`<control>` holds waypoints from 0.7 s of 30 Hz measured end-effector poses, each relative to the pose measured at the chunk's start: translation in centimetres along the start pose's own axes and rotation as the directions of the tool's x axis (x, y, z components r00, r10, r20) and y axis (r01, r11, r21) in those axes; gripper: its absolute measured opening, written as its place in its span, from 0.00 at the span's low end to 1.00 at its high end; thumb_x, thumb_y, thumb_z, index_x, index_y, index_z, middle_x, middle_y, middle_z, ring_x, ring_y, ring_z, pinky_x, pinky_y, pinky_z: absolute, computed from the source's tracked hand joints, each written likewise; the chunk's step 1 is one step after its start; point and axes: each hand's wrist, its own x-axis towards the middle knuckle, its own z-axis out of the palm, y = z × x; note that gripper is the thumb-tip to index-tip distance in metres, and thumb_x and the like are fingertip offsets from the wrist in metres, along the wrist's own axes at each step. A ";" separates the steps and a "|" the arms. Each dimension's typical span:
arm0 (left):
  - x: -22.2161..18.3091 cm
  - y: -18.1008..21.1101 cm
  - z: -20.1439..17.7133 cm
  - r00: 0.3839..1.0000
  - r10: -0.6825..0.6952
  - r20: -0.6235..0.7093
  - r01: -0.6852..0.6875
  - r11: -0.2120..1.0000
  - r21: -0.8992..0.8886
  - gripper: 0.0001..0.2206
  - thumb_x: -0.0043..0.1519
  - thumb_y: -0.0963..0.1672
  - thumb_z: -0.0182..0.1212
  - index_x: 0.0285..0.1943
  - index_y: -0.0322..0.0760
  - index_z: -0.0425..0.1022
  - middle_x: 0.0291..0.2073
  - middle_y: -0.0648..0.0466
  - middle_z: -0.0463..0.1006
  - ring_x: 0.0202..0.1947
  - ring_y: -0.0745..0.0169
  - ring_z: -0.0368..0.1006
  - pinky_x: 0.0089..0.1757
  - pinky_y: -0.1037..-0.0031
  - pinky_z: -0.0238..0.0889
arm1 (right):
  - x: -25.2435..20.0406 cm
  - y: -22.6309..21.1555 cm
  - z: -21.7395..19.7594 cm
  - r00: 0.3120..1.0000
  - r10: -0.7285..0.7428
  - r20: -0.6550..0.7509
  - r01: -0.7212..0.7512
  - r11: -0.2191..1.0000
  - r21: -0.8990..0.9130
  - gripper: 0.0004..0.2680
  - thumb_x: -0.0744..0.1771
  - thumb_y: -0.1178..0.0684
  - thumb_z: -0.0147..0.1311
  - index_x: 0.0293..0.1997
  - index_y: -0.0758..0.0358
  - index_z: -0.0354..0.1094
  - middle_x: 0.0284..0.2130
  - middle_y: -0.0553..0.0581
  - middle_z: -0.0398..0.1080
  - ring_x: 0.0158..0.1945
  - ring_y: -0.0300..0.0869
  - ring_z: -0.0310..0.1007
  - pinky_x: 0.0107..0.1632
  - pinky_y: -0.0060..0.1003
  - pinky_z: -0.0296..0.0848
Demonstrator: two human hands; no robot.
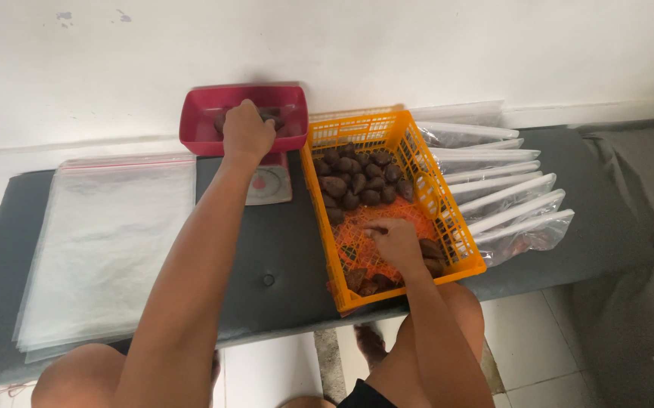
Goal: Packing salak fruits into plastic bags, weighing them on a scale, and sealing the bags by rolling the tops.
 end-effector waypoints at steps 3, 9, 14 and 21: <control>-1.2 1.6 -1.4 0.998 0.046 -0.031 -0.037 0.965 0.259 0.10 0.62 0.45 0.65 0.42 0.34 0.73 0.32 0.42 0.76 0.36 0.43 0.81 0.35 0.60 0.80 | 1.4 3.4 1.5 0.999 -0.028 0.022 0.028 0.999 -0.021 0.05 0.68 0.59 0.57 0.42 0.64 0.80 0.30 0.61 0.80 0.40 0.52 0.82 0.47 0.42 0.78; -6.0 4.7 -3.6 0.789 0.532 -0.307 -0.489 0.847 0.208 0.06 0.61 0.39 0.61 0.46 0.41 0.75 0.36 0.52 0.77 0.45 0.52 0.73 0.48 0.62 0.63 | 1.7 2.2 0.5 0.999 -0.036 -0.027 0.037 0.999 0.018 0.13 0.68 0.53 0.58 0.20 0.63 0.71 0.12 0.54 0.65 0.17 0.40 0.63 0.27 0.34 0.64; -14.2 7.3 -0.1 0.785 0.617 -0.051 -0.619 0.782 -0.075 0.07 0.66 0.42 0.55 0.50 0.40 0.76 0.39 0.50 0.78 0.49 0.51 0.74 0.51 0.62 0.65 | 2.2 5.0 1.9 0.982 -0.042 -0.182 0.044 0.999 0.004 0.15 0.65 0.54 0.55 0.14 0.59 0.60 0.09 0.49 0.59 0.16 0.36 0.59 0.25 0.31 0.58; -21.0 7.8 5.9 0.866 0.425 0.264 -0.277 0.846 -0.456 0.07 0.68 0.44 0.49 0.47 0.39 0.73 0.33 0.52 0.75 0.32 0.57 0.75 0.36 0.66 0.72 | 0.0 -2.3 0.3 0.937 -0.014 0.350 0.086 0.978 -0.190 0.07 0.67 0.58 0.48 0.30 0.70 0.62 0.28 0.62 0.61 0.28 0.54 0.70 0.33 0.46 0.69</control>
